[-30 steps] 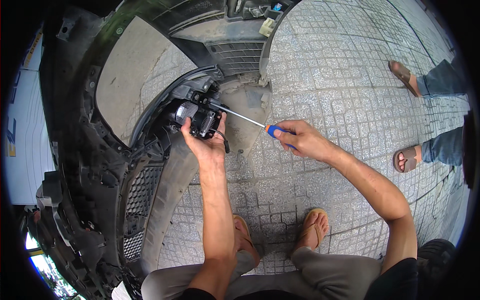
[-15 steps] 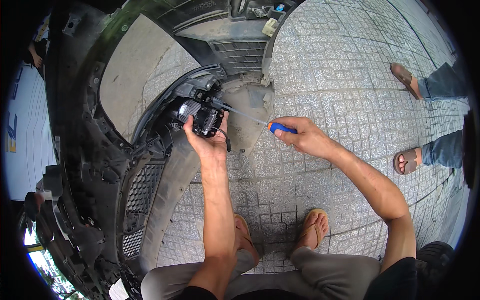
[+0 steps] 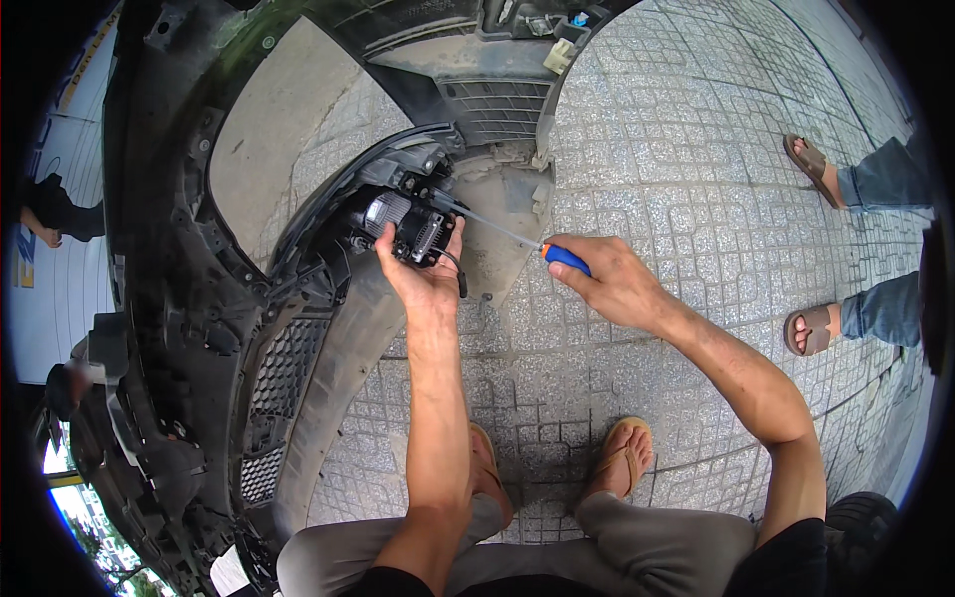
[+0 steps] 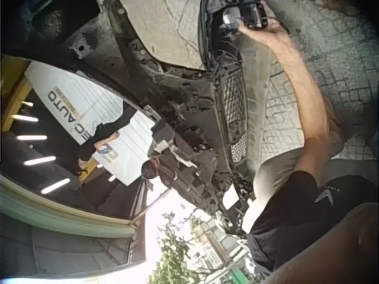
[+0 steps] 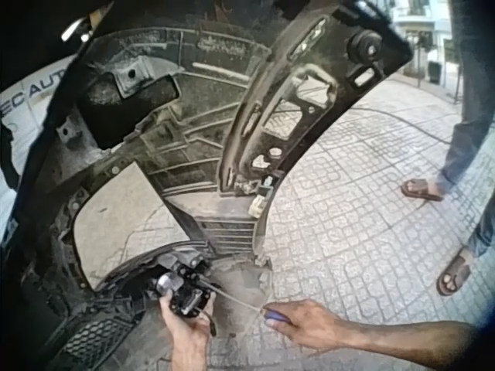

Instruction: Removing or installing components on a car bumper using a screwdriver.

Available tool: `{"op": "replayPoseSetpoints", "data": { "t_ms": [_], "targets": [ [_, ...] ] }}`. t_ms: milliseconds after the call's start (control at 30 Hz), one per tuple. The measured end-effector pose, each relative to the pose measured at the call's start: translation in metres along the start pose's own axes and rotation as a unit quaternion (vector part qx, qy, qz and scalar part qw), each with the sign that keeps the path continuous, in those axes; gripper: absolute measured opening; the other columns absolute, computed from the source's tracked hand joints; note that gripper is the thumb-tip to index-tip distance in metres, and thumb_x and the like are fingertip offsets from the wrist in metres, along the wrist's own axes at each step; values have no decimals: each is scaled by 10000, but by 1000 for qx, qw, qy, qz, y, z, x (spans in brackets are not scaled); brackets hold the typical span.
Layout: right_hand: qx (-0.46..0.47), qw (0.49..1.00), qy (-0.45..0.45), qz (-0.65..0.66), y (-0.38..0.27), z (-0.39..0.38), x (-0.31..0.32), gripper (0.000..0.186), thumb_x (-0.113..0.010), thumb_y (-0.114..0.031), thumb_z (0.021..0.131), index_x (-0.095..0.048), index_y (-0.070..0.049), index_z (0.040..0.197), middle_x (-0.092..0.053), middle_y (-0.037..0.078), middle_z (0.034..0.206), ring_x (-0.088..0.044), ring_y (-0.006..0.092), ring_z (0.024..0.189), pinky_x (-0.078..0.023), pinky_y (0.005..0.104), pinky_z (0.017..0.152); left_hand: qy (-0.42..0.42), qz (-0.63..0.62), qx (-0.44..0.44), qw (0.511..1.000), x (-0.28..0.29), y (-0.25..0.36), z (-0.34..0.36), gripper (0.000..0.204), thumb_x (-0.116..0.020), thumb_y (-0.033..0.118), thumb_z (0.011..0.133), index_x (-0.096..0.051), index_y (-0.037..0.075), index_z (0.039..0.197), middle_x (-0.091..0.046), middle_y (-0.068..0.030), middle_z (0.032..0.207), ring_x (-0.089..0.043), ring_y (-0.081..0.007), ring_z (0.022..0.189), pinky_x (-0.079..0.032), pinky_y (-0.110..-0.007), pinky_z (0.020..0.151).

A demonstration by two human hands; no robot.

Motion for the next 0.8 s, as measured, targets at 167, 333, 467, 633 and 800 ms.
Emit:
{"op": "replayPoseSetpoints", "data": {
  "t_ms": [167,333,467,633,800],
  "targets": [
    [-123,981,-84,128,24,1,-15,364,-632,-306,1010,-676,-1,1203,-709,217,1016,-698,331,837,-539,445,763,8,-6,-4,1000,3,1,-1,578,-648,426,911,-588,-33,1257,-664,-205,1185,-660,-404,1090,-547,-567,1024],
    [88,990,77,-74,-10,-4,4,375,-616,-295,1015,-640,9,1233,-706,216,1053,-709,373,874,-573,469,826,4,-4,1,1000,1,3,-1,579,-646,427,914,-587,-39,1252,-664,-203,1173,-664,-401,1081,-554,-569,1017],
    [-27,979,-35,-201,-14,-5,-11,376,-601,-280,1022,-619,18,1250,-703,213,1099,-714,388,867,-586,490,837,16,2,-1,1000,3,6,-2,579,-647,424,911,-586,-45,1244,-664,-204,1170,-666,-401,1067,-558,-571,1014],
    [10,1000,0,-6,-6,-1,1,344,-602,-282,1027,-656,-1,1217,-720,194,936,-714,334,801,-562,458,742,5,-6,4,1000,4,1,1,586,-647,422,909,-578,-60,1234,-659,-217,1166,-668,-401,1059,-560,-571,1016],
    [-124,982,-76,118,22,3,-12,347,-623,-291,1018,-668,-7,1211,-707,185,867,-687,298,750,-523,442,707,14,-8,-2,1000,7,2,2,596,-647,423,914,-570,-74,1234,-656,-224,1173,-670,-395,1070,-562,-566,1016]
  ]
}}
Point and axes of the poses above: each hand's wrist, its own z-axis towards the middle knuckle, its own x-axis out of the back of the hand, y = z × x, the point moved 10 cm from there along z, towards the middle knuckle
